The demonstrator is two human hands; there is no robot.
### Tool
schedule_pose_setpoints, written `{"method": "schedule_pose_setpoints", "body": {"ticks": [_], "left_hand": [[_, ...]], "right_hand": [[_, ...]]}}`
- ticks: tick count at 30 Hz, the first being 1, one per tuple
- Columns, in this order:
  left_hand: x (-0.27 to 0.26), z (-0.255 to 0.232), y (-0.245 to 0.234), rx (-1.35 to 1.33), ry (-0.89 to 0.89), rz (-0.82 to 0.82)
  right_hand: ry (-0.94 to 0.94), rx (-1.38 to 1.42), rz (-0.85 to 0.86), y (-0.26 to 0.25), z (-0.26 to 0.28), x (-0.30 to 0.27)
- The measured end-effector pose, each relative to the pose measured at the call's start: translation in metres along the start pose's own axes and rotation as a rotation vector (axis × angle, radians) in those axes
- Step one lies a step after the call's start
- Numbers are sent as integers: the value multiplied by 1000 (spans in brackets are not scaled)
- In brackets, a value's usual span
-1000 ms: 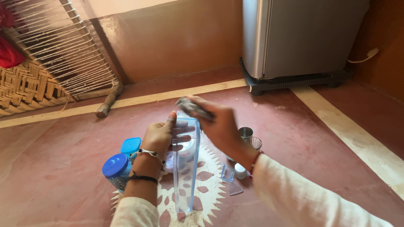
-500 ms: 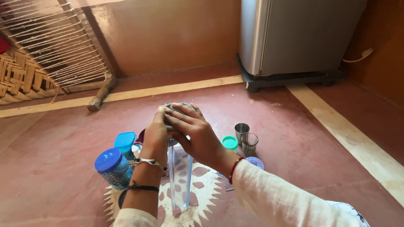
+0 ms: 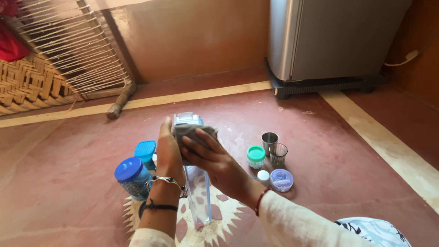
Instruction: The person sits on the floor and wipes a long transparent plastic container with a gray cloth, then wipes a small round container. The person handles the containers one at a time and places them back on the floor.
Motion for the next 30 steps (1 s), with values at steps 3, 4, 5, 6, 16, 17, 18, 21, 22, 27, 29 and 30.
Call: {"method": "schedule_pose_setpoints", "body": {"ticks": [3, 4, 5, 6, 16, 17, 18, 21, 22, 27, 29, 30], "left_hand": [[6, -15, -13, 335, 161, -47], [6, -13, -16, 348, 156, -50], [5, -12, -19, 364, 150, -54], [5, -11, -21, 381, 144, -57], [-1, -17, -21, 329, 297, -21], [-2, -19, -23, 319, 304, -29], [-2, -20, -25, 308, 312, -36], [-2, -24, -30, 355, 291, -82], [-1, -24, -33, 351, 270, -97], [4, -37, -49, 373, 266, -115], [6, -37, -58, 376, 237, -128], [7, -35, -61, 377, 222, -135]], "right_hand": [[31, -32, 36, 11, -4, -21], [81, 63, -16, 8, -8, -27], [133, 160, -69, 7, -12, -32], [185, 258, -122, 6, -17, -34], [831, 1132, -208, 44, -62, -10], [794, 1083, -201, 47, -59, -4], [756, 1033, -193, 50, -57, -1], [681, 907, -232, 59, -48, -9], [774, 831, -212, 67, -51, -19], [1021, 716, -70, 105, -58, -70], [930, 764, -71, 110, -57, -76], [885, 788, -70, 111, -56, -77]]}}
Point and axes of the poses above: each hand's wrist, its own x-axis towards the middle knuckle, its own y-axis out of the palm, z = x × y, the point moved 8 cm from there along x, towards the middle knuckle, and after that the axes turned 7 degrees about y, right-handed, at the moved point
